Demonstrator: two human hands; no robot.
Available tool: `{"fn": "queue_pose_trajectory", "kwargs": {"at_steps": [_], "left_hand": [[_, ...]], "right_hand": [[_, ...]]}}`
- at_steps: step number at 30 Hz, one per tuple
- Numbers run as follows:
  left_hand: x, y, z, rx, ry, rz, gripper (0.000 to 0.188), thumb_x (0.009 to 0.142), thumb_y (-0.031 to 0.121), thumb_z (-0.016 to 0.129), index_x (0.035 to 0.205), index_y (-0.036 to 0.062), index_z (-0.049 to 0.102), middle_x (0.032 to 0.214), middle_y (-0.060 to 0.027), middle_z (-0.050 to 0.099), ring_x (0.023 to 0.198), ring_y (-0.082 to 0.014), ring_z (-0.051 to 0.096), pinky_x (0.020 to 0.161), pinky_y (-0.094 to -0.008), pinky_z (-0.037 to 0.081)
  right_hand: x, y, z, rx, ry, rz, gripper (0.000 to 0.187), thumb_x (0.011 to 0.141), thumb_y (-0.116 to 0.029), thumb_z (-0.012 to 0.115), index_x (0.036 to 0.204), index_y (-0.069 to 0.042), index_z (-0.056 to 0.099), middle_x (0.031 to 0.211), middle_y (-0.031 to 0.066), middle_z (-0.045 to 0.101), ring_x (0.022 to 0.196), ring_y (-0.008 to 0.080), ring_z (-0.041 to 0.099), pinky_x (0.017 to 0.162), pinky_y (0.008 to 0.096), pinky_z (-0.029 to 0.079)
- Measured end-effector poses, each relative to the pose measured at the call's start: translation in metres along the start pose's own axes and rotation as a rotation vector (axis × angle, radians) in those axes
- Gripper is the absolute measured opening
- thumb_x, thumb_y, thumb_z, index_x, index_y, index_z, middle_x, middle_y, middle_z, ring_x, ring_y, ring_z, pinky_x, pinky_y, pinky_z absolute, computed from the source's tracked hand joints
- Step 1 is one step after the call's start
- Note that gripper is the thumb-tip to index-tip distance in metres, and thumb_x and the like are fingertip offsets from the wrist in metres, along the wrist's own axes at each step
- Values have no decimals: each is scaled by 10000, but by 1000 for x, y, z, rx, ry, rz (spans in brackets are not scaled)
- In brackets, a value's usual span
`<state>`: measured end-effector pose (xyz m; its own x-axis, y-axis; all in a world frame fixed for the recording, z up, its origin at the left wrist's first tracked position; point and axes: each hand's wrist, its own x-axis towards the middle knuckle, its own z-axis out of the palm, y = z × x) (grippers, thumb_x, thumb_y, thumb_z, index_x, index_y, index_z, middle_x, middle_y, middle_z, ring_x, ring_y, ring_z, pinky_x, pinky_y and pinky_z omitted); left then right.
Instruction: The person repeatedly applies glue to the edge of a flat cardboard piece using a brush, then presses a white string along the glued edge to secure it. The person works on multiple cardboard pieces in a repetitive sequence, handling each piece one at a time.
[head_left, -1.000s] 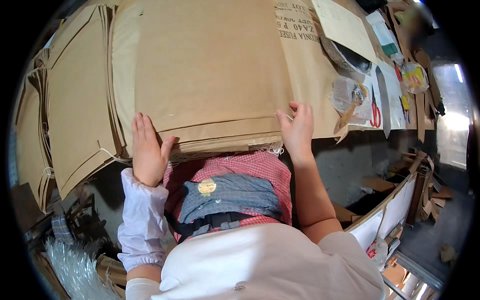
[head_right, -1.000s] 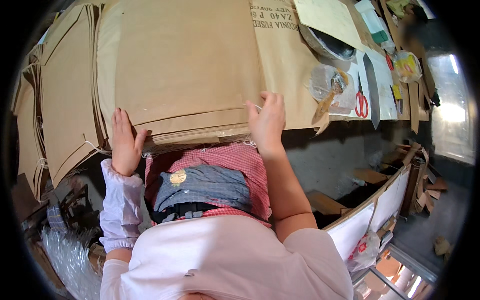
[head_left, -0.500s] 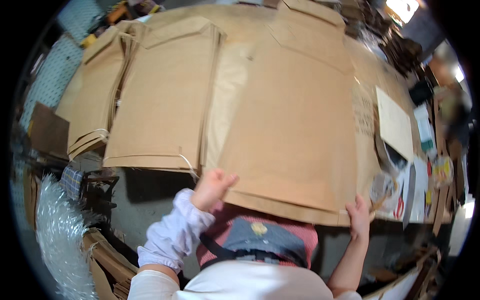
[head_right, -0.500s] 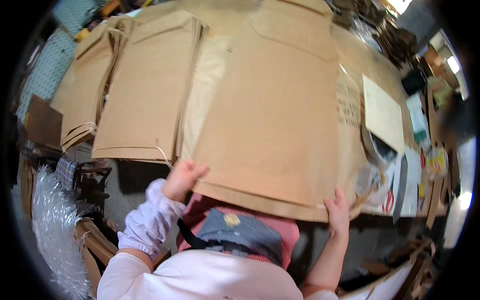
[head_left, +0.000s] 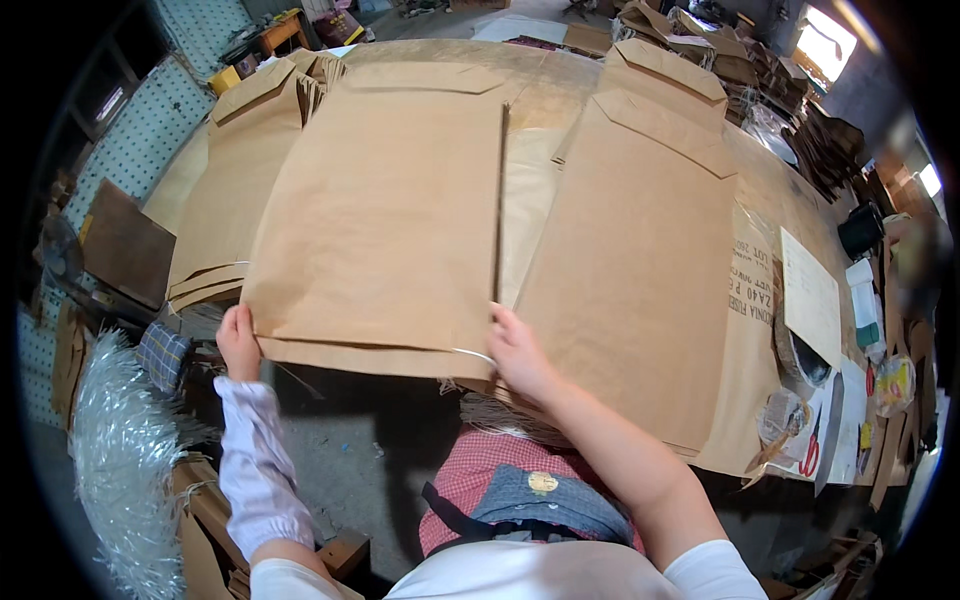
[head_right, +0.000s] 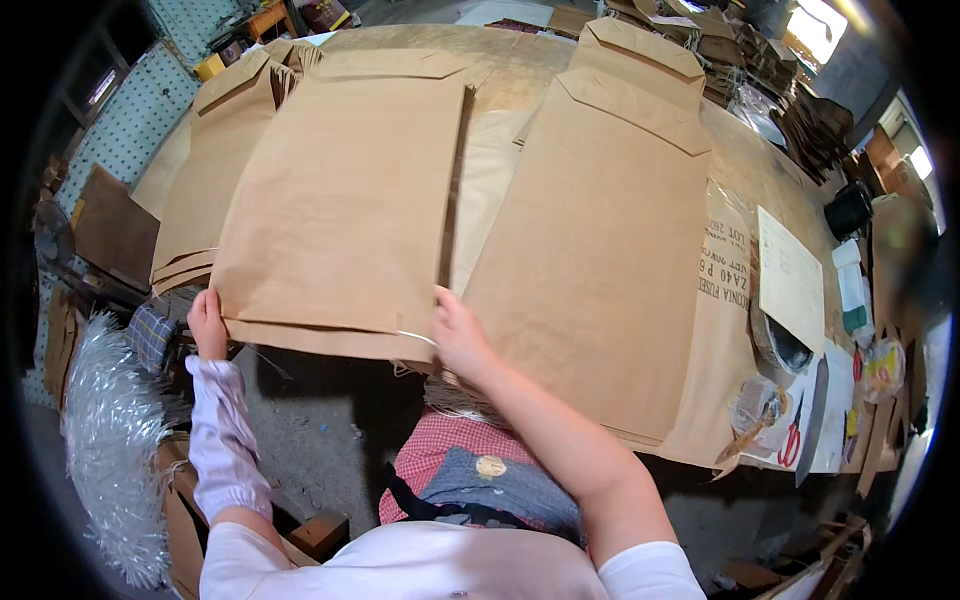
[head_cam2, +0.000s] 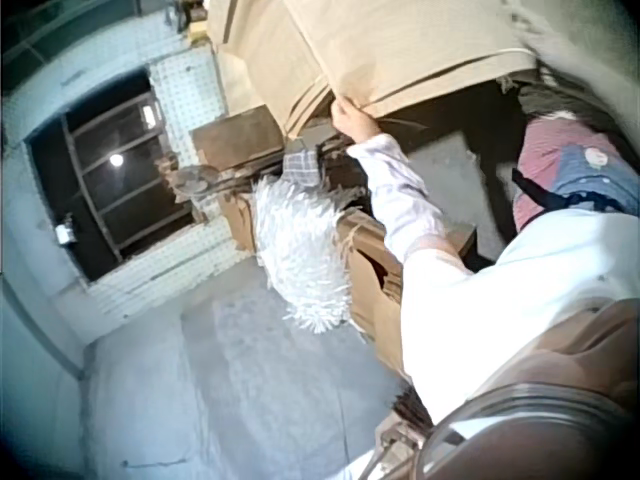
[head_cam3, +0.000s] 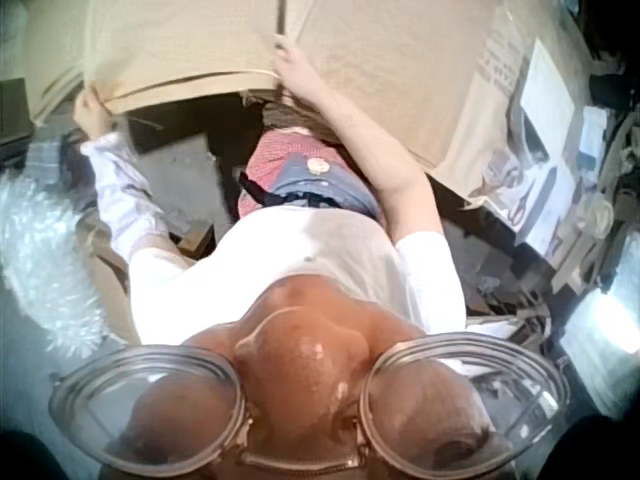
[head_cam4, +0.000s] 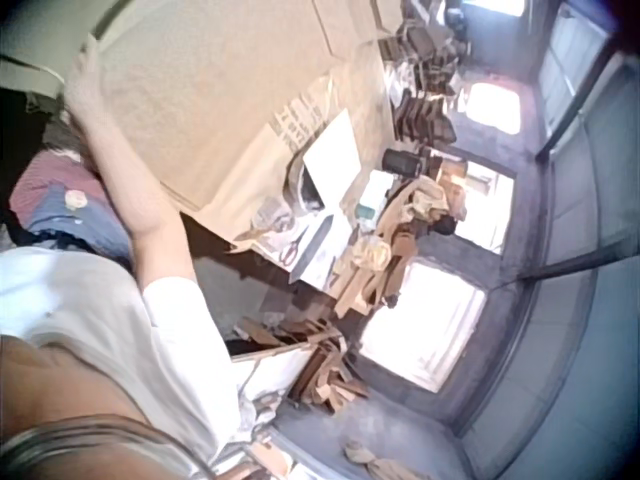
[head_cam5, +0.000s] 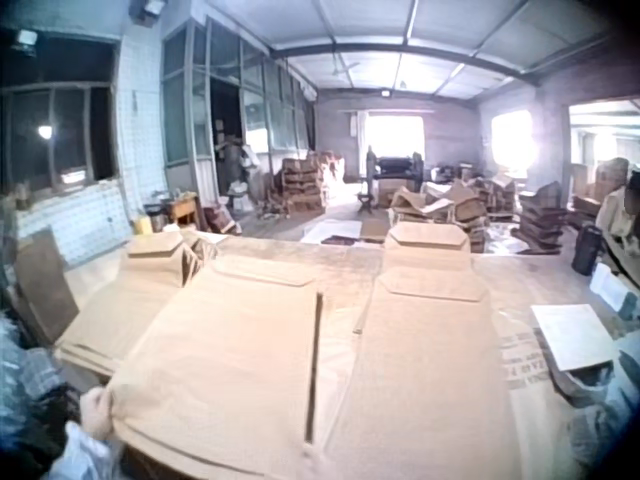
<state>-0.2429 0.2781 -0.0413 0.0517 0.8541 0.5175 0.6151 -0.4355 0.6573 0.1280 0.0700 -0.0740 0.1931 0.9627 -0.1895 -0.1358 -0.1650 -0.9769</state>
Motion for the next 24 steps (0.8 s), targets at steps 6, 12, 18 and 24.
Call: {"fn": "queue_pose_trajectory", "kwargs": {"at_steps": [6, 12, 18, 24], "left_hand": [[52, -119, 14, -74, -257, -230, 258, 913, 201, 575, 893, -46, 647, 755, -30, 637, 700, -89, 536, 653, -264, 449], [14, -30, 19, 282, 200, 91, 275, 904, 230, 588, 1005, -23, 631, 943, -145, 659, 850, -238, 622, 758, -318, 484], [-169, 179, 89, -155, -488, 436, 86, 803, 88, 677, 747, 52, 622, 723, -80, 598, 645, -222, 565, 576, -319, 438], [-247, 198, 170, -101, -1109, 874, 98, 699, 127, 632, 767, 55, 638, 697, -101, 571, 692, -297, 576, 613, -406, 462]], "right_hand": [[-11, -1, 25, 155, -215, 132, 485, 900, -87, 489, 1363, -30, 356, 797, 74, 600, 617, 131, 593, 527, 259, 486], [-178, -20, -124, -954, 109, -370, 139, 781, -158, 651, 876, -58, 662, 857, 136, 631, 794, 327, 602, 721, 401, 495], [-328, -35, -279, -1667, 919, 620, 446, 865, -40, 440, 1291, -155, 506, 1028, 155, 535, 945, 347, 558, 803, 410, 456], [-352, -18, -303, -1675, 811, 290, 444, 787, 24, 550, 1200, -138, 560, 1040, 119, 567, 937, 348, 559, 792, 396, 457]]}}
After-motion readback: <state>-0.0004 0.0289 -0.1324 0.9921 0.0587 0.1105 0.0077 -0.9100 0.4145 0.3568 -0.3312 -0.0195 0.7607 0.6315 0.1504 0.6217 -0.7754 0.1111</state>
